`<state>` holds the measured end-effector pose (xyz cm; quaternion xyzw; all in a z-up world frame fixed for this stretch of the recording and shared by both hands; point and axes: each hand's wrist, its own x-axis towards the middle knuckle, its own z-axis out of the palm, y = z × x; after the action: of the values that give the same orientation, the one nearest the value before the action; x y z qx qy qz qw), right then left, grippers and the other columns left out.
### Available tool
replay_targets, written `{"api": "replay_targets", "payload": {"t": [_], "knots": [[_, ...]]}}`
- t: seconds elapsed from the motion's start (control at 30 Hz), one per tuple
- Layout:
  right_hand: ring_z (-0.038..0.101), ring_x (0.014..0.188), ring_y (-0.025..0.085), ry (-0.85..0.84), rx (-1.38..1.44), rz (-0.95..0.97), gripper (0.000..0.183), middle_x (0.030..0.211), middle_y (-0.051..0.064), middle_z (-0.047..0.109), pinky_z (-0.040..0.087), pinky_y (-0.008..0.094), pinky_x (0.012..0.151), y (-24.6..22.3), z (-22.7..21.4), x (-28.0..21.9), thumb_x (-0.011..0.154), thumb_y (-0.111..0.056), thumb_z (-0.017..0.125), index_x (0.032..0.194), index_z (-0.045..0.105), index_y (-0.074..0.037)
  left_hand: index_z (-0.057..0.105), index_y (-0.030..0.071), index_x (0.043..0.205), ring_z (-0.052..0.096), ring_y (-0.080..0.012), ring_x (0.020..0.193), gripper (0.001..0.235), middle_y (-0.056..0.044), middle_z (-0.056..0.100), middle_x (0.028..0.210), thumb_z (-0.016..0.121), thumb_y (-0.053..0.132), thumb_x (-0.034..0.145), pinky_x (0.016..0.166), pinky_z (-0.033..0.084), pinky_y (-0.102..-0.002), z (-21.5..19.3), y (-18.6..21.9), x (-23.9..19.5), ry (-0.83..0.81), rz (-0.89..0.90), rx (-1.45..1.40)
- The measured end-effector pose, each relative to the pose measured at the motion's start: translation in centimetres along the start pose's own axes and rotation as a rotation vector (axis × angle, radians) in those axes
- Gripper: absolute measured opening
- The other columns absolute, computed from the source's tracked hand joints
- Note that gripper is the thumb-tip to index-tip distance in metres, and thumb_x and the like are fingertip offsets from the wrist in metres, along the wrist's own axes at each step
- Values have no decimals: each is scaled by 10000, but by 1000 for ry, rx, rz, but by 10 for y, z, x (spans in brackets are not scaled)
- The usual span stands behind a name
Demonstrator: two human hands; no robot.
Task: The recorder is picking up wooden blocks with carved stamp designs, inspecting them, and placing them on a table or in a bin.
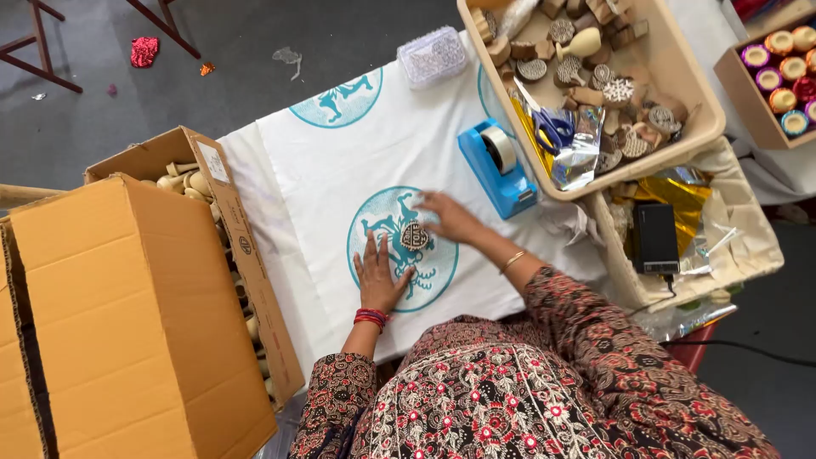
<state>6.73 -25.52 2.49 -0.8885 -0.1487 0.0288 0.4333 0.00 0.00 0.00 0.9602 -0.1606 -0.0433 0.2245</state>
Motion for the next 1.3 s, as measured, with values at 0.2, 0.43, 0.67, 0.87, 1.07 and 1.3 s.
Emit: {"api": "replay_targets", "payload": {"t": [0.2,0.43,0.67,0.87,1.07,1.3], "knots": [[663,1101,188,723,64,18,302,1230,120,700,550,340,984,31,-193,-19,1011,-24,655,1310,661,-62,214,199,1622,109,-303,1575,957,-126,47,1713,667,602,882,1229,57,-610,-23,-2,-33,-153,-18,68],[722,1026,338,539,-697,625,185,1110,122,767,585,453,916,202,-277,-119,979,-131,671,1101,803,-175,323,191,1582,192,-332,1548,833,-172,117,1701,654,526,895,1236,137,-560,-34,-28,-109,-87,-36,36],[696,1022,304,109,-703,903,438,1139,109,753,523,541,838,149,-253,-103,779,-353,822,1179,762,-183,398,161,1537,234,-353,1529,710,-194,165,1682,612,477,938,1230,173,-536,-34,-25,-125,0,-56,65],[704,885,121,410,549,601,260,1149,-11,749,566,270,766,171,-242,-82,1004,-169,632,1258,672,-132,397,174,1529,226,-332,1522,707,-171,186,1674,611,486,931,1226,165,-526,-34,-24,-124,-19,-70,88],[709,858,152,775,-58,472,196,1005,67,758,566,298,753,219,-247,-57,978,-67,698,1172,720,-43,381,195,1538,226,-314,1522,714,-155,195,1672,604,493,929,1223,171,-511,-32,-24,-124,-16,-80,98],[524,686,205,501,523,852,211,895,58,664,392,436,635,276,-264,-36,1018,-135,629,1157,788,-150,351,229,1552,206,-303,1528,721,-122,185,1676,601,499,931,1226,166,-506,-29,-25,-124,-53,-108,110]]}}
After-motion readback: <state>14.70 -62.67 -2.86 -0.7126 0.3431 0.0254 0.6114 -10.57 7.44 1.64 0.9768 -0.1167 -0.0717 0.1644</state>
